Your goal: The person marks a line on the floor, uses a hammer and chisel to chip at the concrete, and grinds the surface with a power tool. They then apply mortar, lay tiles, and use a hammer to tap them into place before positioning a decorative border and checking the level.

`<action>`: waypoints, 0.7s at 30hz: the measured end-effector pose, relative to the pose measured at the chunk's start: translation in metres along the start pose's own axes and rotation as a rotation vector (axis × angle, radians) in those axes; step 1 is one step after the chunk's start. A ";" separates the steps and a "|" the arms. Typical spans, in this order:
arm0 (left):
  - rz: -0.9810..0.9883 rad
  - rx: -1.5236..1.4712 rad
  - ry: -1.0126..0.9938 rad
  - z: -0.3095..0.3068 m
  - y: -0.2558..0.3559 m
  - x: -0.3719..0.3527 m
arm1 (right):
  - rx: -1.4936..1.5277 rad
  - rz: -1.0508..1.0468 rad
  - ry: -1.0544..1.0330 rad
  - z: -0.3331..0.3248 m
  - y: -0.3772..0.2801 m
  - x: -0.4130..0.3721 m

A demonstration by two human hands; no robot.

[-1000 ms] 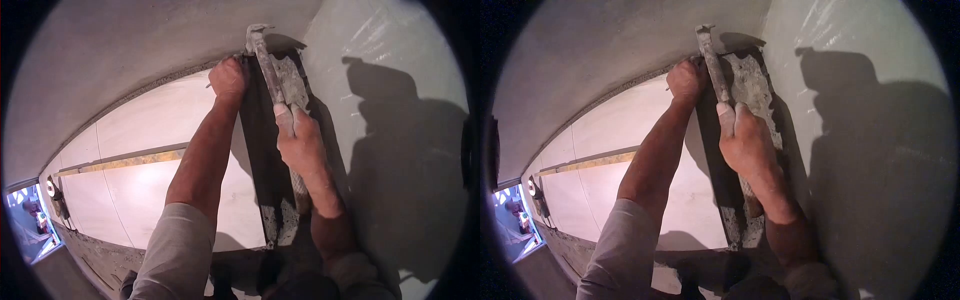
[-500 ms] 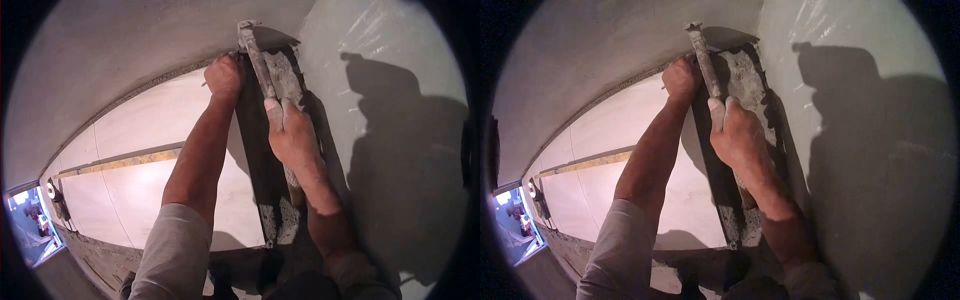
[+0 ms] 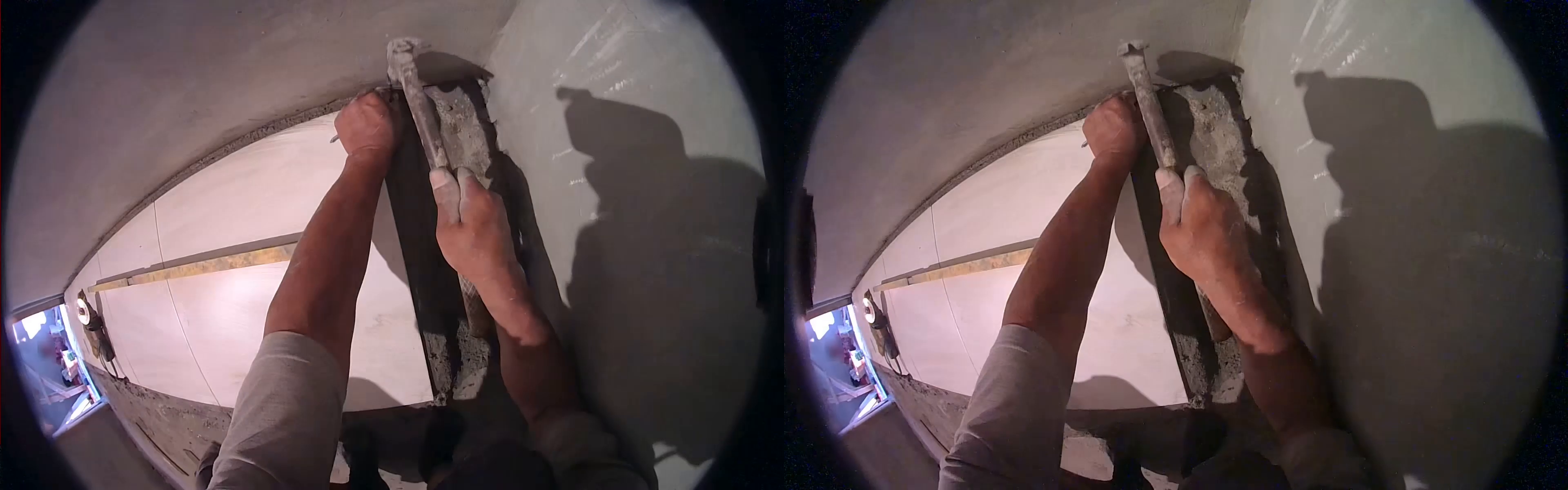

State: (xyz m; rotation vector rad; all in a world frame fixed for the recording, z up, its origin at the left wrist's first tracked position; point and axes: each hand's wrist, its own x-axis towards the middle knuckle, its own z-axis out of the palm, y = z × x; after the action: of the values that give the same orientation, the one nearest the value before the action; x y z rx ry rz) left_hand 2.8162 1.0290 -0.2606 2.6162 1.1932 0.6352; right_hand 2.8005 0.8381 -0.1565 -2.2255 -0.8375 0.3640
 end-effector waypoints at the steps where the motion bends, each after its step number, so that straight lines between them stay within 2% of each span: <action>1: -0.017 0.005 -0.018 -0.002 0.001 -0.002 | 0.066 0.000 0.005 -0.002 -0.002 -0.001; 2: -0.033 0.009 -0.031 -0.005 0.003 -0.001 | 0.067 -0.004 0.008 -0.007 -0.006 -0.001; 4: -0.036 -0.006 -0.037 -0.009 0.004 0.000 | 0.275 0.005 -0.016 -0.016 -0.013 -0.004; 8: -0.024 -0.005 -0.020 -0.012 0.004 -0.002 | 0.273 -0.084 0.057 -0.007 -0.008 0.001; 10: -0.015 -0.008 0.001 -0.005 0.002 -0.001 | -0.045 0.072 -0.087 0.001 0.003 0.016; 11: -0.004 -0.005 0.018 0.000 0.001 0.001 | -0.054 0.095 -0.082 -0.003 0.008 0.012; 14: -0.039 0.002 -0.085 -0.007 0.003 -0.001 | -0.033 0.143 -0.061 -0.004 0.007 0.002; 18: -0.019 -0.026 -0.070 -0.007 0.004 -0.001 | 0.065 0.059 0.000 -0.003 0.007 -0.003; 21: 0.005 -0.021 0.020 -0.007 0.001 -0.002 | 0.164 0.022 -0.022 -0.014 -0.010 -0.005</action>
State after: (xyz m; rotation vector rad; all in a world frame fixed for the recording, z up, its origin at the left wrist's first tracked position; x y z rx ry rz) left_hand 2.8124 1.0267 -0.2547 2.6022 1.1788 0.6727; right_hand 2.7990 0.8324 -0.1391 -2.0837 -0.7671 0.4518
